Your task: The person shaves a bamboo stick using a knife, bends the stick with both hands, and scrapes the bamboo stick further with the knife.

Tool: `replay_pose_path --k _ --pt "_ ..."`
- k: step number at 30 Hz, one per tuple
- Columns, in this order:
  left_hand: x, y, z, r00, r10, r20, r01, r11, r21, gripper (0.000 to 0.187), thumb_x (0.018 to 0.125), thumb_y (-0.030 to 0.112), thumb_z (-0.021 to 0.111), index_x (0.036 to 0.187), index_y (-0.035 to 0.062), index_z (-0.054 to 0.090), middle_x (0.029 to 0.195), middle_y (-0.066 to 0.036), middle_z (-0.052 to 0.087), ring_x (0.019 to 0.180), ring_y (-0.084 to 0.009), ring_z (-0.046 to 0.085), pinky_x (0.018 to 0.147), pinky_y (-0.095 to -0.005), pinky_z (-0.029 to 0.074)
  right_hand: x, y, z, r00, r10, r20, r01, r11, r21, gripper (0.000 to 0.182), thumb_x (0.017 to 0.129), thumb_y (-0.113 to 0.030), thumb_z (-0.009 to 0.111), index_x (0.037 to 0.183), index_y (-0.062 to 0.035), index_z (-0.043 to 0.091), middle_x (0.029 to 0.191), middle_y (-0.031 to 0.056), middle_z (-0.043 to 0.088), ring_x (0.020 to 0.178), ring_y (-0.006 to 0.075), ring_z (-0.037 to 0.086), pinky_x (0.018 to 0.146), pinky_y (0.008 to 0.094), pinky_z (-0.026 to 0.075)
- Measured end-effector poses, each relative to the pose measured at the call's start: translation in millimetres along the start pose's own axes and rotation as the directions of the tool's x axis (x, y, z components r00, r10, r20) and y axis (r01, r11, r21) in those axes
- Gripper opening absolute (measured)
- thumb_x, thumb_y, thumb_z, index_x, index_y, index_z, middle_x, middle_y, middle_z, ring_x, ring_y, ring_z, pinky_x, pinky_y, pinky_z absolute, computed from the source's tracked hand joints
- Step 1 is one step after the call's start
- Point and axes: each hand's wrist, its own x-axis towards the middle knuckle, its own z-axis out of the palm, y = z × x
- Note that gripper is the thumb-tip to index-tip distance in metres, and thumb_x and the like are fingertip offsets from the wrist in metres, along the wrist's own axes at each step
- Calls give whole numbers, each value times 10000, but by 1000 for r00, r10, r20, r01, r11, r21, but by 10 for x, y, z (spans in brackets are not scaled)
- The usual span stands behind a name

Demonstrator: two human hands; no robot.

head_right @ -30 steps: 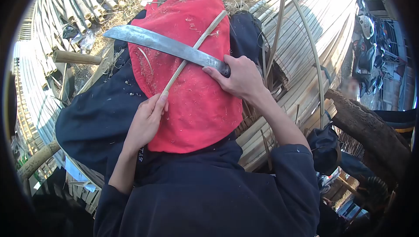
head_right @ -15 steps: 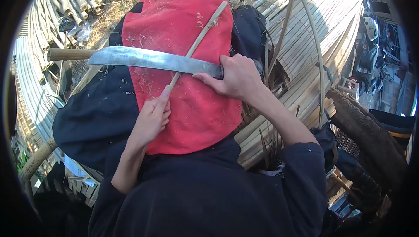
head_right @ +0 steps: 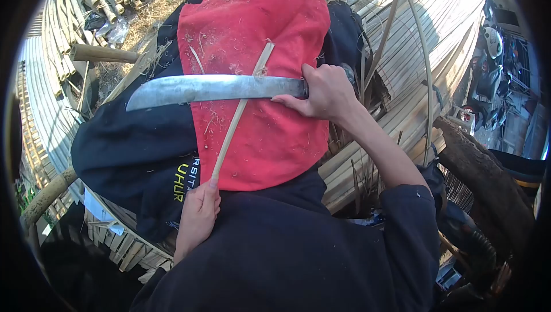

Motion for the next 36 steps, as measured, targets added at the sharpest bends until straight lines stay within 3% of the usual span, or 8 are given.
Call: replay_pose_path --k 2,6,14,21,24,27,30,36 --pt "-380 -239 -124 991 -116 63 126 976 -178 472 1079 315 381 718 17 443 544 0 362 480 -84 322 461 -293 272 75 92 -16 970 232 76 -242 956 163 646 846 -573 657 676 49 619 566 221 571 571 400 599 584 469 466" --pt "-655 -387 -352 956 -199 215 280 840 -464 449 1085 357 346 732 84 405 596 72 320 495 -30 249 457 -213 217 34 -28 14 983 179 -33 -163 947 275 616 899 -523 623 713 65 613 552 224 519 515 373 545 537 440 393" --pt "407 195 -226 873 62 483 285 739 -610 439 1064 466 354 760 150 344 621 76 245 472 -20 177 403 -208 125 -152 -42 -225 963 269 -14 -225 831 509 596 950 -507 565 725 44 598 491 132 436 439 257 351 483 370 318" --pt "1411 527 58 618 245 747 500 611 -614 479 1059 494 320 724 151 328 628 70 257 483 -25 232 392 -186 168 -81 -116 -207 972 223 76 -227 972 55 692 803 -639 674 675 38 600 580 222 552 588 385 588 595 463 461" --pt "1035 617 20 854 110 508 272 738 -618 435 1066 421 363 775 106 432 632 56 351 493 -40 325 433 -199 278 -78 -113 -175 978 194 70 -198 979 49 684 807 -630 673 681 39 603 586 228 553 586 404 585 594 477 463" --pt "677 478 -128 975 24 221 15 985 -173 367 1072 323 400 841 64 521 647 43 417 514 -47 374 482 -222 336 -50 -110 -159 975 200 101 -207 976 66 688 805 -630 674 674 41 597 586 229 552 587 403 585 591 474 463" --pt "610 191 -179 982 126 140 -120 992 -49 378 1083 279 384 815 55 528 629 56 367 524 -33 321 470 -217 297 -29 -157 -152 971 214 104 -221 973 63 691 807 -629 672 666 43 592 578 230 549 586 402 586 584 469 464" --pt "803 239 -217 938 41 343 71 949 -308 417 1083 371 360 773 99 424 596 82 282 486 -20 236 426 -211 207 -27 -163 -177 968 225 111 -234 970 74 692 816 -622 667 643 42 575 568 233 543 572 402 581 571 465 461"
